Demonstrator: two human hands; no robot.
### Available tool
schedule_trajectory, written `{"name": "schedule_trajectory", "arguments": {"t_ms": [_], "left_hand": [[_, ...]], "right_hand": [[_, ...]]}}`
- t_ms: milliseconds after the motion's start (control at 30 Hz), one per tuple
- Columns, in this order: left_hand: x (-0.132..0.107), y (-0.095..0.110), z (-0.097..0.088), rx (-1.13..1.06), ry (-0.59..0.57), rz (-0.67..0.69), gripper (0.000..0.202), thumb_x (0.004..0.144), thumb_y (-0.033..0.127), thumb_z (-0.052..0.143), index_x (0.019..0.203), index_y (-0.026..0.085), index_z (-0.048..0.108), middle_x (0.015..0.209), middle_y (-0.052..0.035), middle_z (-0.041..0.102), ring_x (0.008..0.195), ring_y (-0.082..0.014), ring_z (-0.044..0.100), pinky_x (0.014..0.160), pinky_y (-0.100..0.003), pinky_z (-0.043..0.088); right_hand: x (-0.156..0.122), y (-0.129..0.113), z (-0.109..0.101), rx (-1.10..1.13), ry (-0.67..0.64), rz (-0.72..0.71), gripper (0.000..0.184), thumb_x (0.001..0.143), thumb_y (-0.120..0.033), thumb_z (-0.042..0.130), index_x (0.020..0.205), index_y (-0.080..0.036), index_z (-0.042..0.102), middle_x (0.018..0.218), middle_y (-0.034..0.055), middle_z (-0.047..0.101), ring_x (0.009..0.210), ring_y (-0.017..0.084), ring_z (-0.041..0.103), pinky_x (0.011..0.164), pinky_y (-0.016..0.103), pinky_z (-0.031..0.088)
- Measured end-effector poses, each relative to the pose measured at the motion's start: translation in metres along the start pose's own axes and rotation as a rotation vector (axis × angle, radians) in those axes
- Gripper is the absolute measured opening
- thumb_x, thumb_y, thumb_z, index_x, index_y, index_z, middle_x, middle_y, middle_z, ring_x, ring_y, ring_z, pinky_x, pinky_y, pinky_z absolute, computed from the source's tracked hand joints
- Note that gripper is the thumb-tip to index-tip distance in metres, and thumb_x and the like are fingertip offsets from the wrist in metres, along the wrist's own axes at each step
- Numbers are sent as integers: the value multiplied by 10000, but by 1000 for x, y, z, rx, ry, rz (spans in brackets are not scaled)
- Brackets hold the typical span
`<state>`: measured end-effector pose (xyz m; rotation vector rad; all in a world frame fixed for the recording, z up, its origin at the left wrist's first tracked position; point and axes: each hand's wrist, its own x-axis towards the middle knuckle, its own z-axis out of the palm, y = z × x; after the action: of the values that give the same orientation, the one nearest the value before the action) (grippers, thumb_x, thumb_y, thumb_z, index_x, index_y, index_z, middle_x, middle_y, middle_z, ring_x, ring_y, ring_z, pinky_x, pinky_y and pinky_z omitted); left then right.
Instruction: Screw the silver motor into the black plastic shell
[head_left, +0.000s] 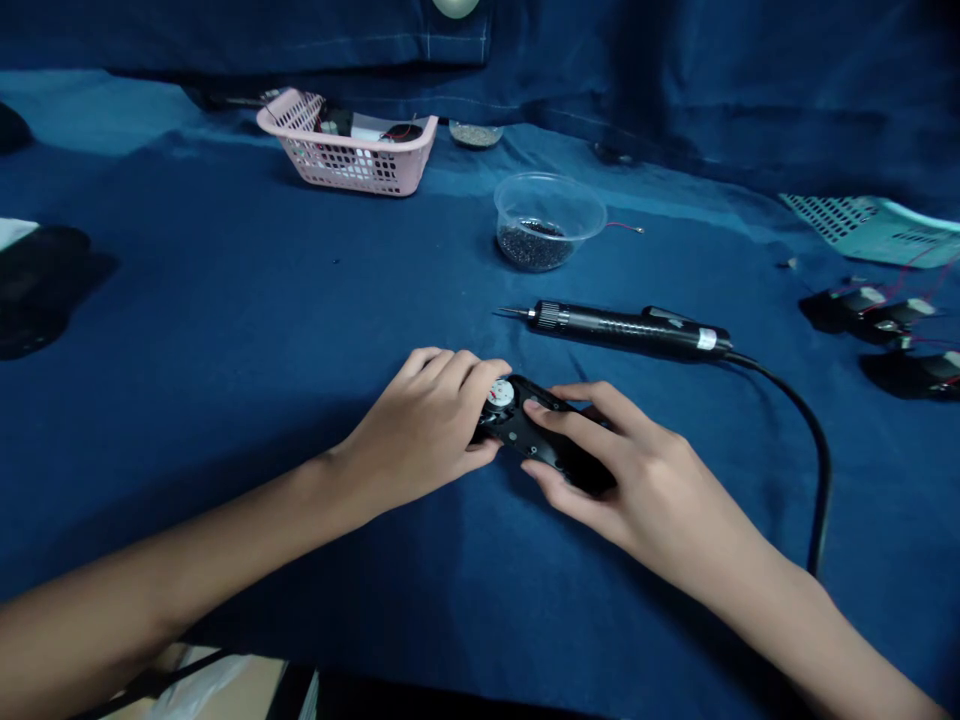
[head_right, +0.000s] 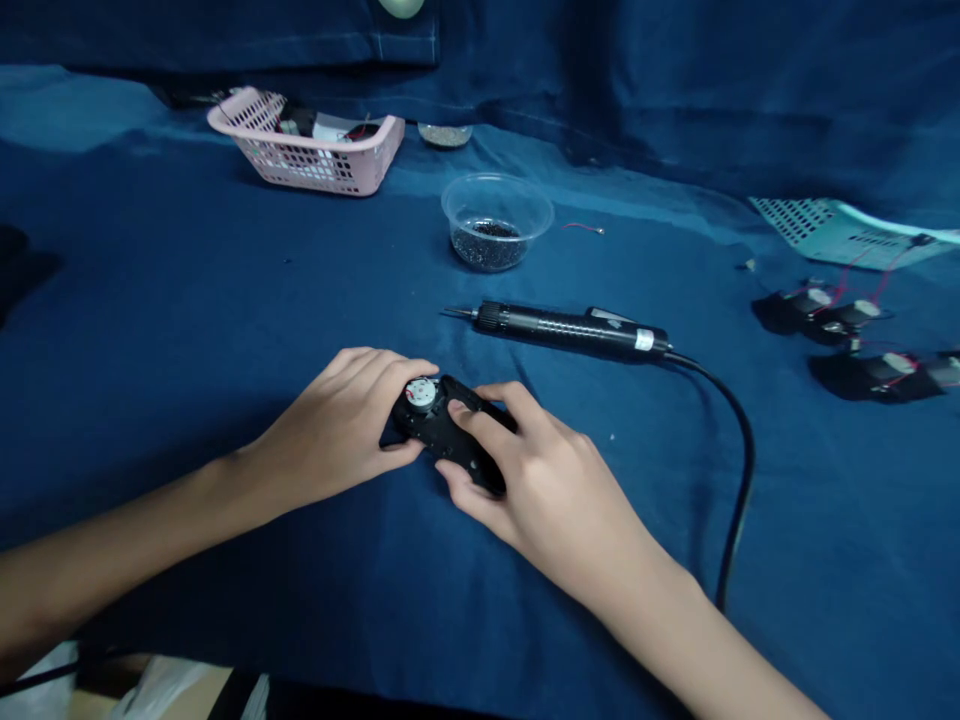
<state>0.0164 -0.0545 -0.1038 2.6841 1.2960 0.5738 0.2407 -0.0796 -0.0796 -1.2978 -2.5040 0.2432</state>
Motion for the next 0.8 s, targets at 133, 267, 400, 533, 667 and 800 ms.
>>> {"name": "schedule_trajectory", "arguments": {"t_ms": [133,267,400,533,667,800], "left_hand": [[1,-1,1,-7,8,20,416,871,282,629,1235,125,503,1141,-100,625,1094,-273,579,1000,-433,417],[2,-1,0,-77,-8,42,375,857,231,683,1172,139,501,1094,-72,621,1061,-242,583,991,-396,432],[2,-3,-2,-103,-34,33,425,832,226,732,1171,151,488,1110,-75,607,1068,-246,573,963,-377,457],[2,-6,-1,-101,-38,69,449,855,234,722,1218,143,474,1168,-82,603,1112,-232,567,1019,-360,447],[1,-9,2,-96,-42,87,424,884,249,687,1236,154,470,1199,-84,605,1164,-239,566,1048,-356,450],[2,-9,2,-72,-34,88,453,874,242,701,1250,145,466,1219,-87,614,1253,-266,546,1126,-375,415]], "right_hand": [[0,0,0,-14,-4,-8,421,930,-405,591,1272,-166,652,1279,126,604,916,225,717,777,411,658],[1,1,-1,-37,-14,-28,426,934,-418,585,1274,-170,650,1270,133,608,921,233,716,779,422,656],[2,2,-3,-42,-30,-40,422,934,-425,583,1269,-178,654,1264,136,611,868,220,721,725,404,659],[3,3,-4,-47,-40,-46,431,939,-437,572,1280,-186,653,1261,134,609,841,211,721,686,384,656],[3,4,-4,-49,-47,-51,426,941,-432,569,1274,-182,658,1257,136,608,812,203,718,656,374,650],[3,5,-4,-42,-46,-59,430,942,-424,571,1285,-179,653,1255,128,606,833,206,718,681,387,654]]}}
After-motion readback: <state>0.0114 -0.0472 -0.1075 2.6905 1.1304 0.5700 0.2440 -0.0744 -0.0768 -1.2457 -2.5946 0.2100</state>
